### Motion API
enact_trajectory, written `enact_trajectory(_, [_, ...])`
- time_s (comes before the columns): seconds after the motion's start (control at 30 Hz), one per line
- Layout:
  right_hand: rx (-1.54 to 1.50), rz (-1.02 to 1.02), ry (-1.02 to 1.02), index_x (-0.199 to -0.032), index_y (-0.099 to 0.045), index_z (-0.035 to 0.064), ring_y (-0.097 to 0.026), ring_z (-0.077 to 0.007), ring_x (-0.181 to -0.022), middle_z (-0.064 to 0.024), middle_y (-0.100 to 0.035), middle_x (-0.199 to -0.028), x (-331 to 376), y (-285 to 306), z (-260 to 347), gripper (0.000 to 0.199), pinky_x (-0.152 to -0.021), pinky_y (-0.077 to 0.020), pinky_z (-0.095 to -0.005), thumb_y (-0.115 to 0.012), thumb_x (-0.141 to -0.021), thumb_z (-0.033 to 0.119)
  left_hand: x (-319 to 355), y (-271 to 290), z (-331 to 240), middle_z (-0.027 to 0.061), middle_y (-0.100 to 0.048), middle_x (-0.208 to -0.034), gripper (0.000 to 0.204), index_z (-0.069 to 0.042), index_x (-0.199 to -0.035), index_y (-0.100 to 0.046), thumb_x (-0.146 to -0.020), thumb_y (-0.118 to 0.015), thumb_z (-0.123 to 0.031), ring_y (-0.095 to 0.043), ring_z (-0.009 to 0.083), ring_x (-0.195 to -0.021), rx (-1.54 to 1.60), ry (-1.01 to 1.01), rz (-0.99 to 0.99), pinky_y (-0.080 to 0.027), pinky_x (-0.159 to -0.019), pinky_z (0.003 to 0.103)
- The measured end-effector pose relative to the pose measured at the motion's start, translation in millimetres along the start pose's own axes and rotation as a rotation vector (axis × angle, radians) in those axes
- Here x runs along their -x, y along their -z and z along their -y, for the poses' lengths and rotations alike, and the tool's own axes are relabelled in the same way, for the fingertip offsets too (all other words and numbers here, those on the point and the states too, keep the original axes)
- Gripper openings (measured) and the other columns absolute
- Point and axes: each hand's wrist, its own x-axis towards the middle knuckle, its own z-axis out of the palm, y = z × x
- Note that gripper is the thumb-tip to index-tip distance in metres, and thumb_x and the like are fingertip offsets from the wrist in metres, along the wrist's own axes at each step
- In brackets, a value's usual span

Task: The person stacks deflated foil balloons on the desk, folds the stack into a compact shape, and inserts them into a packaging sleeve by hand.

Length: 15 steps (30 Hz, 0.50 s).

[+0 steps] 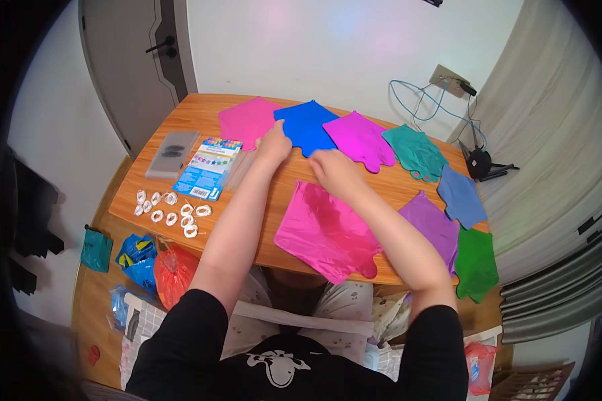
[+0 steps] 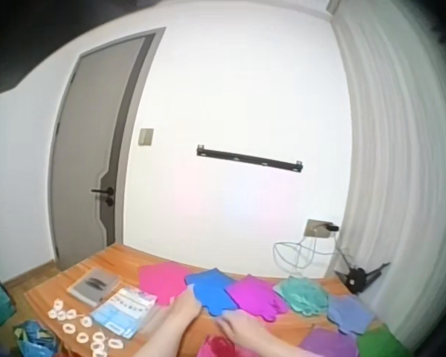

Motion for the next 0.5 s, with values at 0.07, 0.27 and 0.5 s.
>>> enact_trajectory(0.07, [0.014,-0.108,-0.035,-0.104,-0.071,0.0077,-0.065,-0.0345,-0.102,-0.0146,-0.071,-0.102,-46.3,-55.0,-30.0,0.02,-0.084,-0.0521,-0.0478,-0.059,-0.092,0.017,7.3,-7.7,4.9,0.0178,-0.063,-0.131,0.051,-0.008,-0.138,-0.044,-0.089,-0.055,-0.016,-0.059,0.031,-0.124,0.014,0.021,-0.032,-0.03,-0.109,0.052])
enact_trajectory(0.27, [0.046,-0.059,-0.075,-0.097,-0.075,0.0119,-0.066,-0.0324,-0.101,-0.0124,-0.072,-0.104,-92.1,-92.2,-34.6,0.019,-0.081,-0.0545,-0.0469,-0.059,-0.088,0.017,19.0,3.8,-6.2,0.021,-0.064,-0.128,0.05,-0.007,-0.136,-0.041,-0.088,-0.056,-0.012,-0.058,0.0328,-0.125,0.016,-0.013,0.023,-0.031,-0.107,0.052])
enact_trajectory(0.5, [0.136,-0.013,0.002,-0.087,-0.075,0.0121,-0.068,-0.0311,-0.095,-0.0095,-0.073,-0.096,-96.9,-80.4,-22.0,0.016,-0.077,-0.0551,-0.0458,-0.059,-0.084,0.016,18.3,8.4,-1.2,0.0253,-0.063,-0.127,0.05,-0.006,-0.135,-0.041,-0.087,-0.057,-0.011,-0.058,0.0364,-0.123,0.108,0.073,0.048,-0.033,-0.105,0.054])
